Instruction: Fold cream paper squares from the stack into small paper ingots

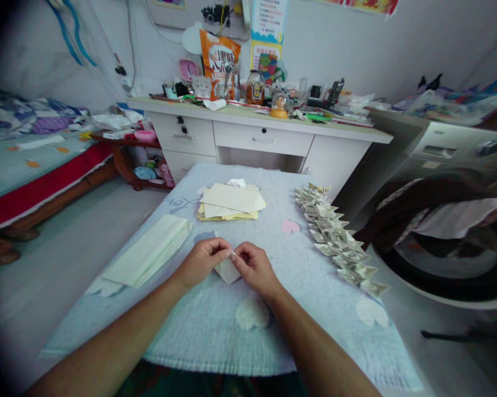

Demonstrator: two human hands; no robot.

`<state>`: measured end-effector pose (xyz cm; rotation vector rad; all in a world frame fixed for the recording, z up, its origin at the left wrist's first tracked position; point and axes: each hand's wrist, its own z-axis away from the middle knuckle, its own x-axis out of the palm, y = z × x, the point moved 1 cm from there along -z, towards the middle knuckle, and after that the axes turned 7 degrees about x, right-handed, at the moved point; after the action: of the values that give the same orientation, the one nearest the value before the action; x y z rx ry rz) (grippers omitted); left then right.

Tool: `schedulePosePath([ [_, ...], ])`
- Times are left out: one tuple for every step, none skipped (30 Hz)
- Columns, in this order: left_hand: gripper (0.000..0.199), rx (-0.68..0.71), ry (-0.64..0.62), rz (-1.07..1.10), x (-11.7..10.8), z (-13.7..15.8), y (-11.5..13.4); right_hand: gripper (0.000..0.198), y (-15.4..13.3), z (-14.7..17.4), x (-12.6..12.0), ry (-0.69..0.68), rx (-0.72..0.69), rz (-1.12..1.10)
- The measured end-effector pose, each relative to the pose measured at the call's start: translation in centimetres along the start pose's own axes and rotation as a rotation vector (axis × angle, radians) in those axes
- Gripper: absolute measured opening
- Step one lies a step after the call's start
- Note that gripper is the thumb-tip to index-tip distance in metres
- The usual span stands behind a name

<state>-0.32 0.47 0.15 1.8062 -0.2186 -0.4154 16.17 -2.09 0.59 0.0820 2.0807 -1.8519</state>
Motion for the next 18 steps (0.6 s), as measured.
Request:
schedulePosePath([
  [0.020,0.003,-0.002,0.005,0.00,-0.01,0.01,0.025,0.00,-0.01,0.02,-0.007,0.004,0.000],
  [0.021,0.006,-0.003,0.011,0.00,-0.01,0.03,0.025,0.02,-0.01,0.04,-0.010,0.007,0.000],
  [0.021,0.008,-0.003,0.017,0.01,0.00,0.06,0.026,0.06,-0.02,0.04,-0.009,0.009,0.000],
  [0.021,0.009,-0.003,0.022,0.02,0.00,0.09,0.026,0.10,-0.02,0.04,-0.008,0.010,-0.002],
  [0.022,0.009,-0.002,0.025,0.03,0.00,0.10,0.026,0.15,-0.02,0.03,-0.008,0.012,-0.005],
  [0.022,0.008,0.000,0.025,0.04,0.01,0.10,0.026,0.20,-0.01,0.02,-0.012,0.015,-0.008],
  [0.022,0.007,0.002,0.024,0.04,0.01,0.08,0.027,0.25,0.00,0.01,-0.018,0.020,-0.010],
  [0.022,0.005,0.004,0.023,0.05,0.00,0.04,0.027,0.28,0.01,0.00,-0.021,0.026,-0.011],
  [0.023,0.001,0.005,0.025,0.07,-0.01,-0.01,0.028,0.31,0.03,-0.01,-0.024,0.033,-0.011],
  [0.023,-0.003,0.006,0.032,0.08,-0.02,-0.07,0.029,0.34,0.04,-0.02,-0.023,0.039,-0.009],
  [0.023,-0.008,0.006,0.043,0.10,-0.04,-0.13,0.030,0.35,0.04,-0.04,-0.018,0.043,-0.009],
  [0.023,-0.015,0.003,0.056,0.12,-0.05,-0.17,0.030,0.37,0.04,-0.06,-0.012,0.047,-0.014],
  [0.023,-0.024,-0.001,0.069,0.15,-0.06,-0.19,0.031,0.39,0.03,-0.08,-0.005,0.049,-0.025],
  [0.024,-0.033,-0.008,0.080,0.18,-0.06,-0.18,0.031,0.41,0.02,-0.11,0.001,0.050,-0.040],
  [0.024,-0.041,-0.015,0.085,0.20,-0.05,-0.14,0.032,0.45,0.00,-0.14,0.004,0.052,-0.057],
  [0.024,-0.047,-0.020,0.086,0.22,-0.04,-0.07,0.032,0.49,-0.01,-0.18,0.002,0.056,-0.073],
  [0.025,-0.050,-0.023,0.083,0.24,-0.03,0.01,0.032,0.55,-0.01,-0.22,-0.006,0.061,-0.087],
  [0.025,-0.050,-0.022,0.081,0.25,-0.01,0.09,0.032,0.62,-0.02,-0.26,-0.017,0.066,-0.097],
])
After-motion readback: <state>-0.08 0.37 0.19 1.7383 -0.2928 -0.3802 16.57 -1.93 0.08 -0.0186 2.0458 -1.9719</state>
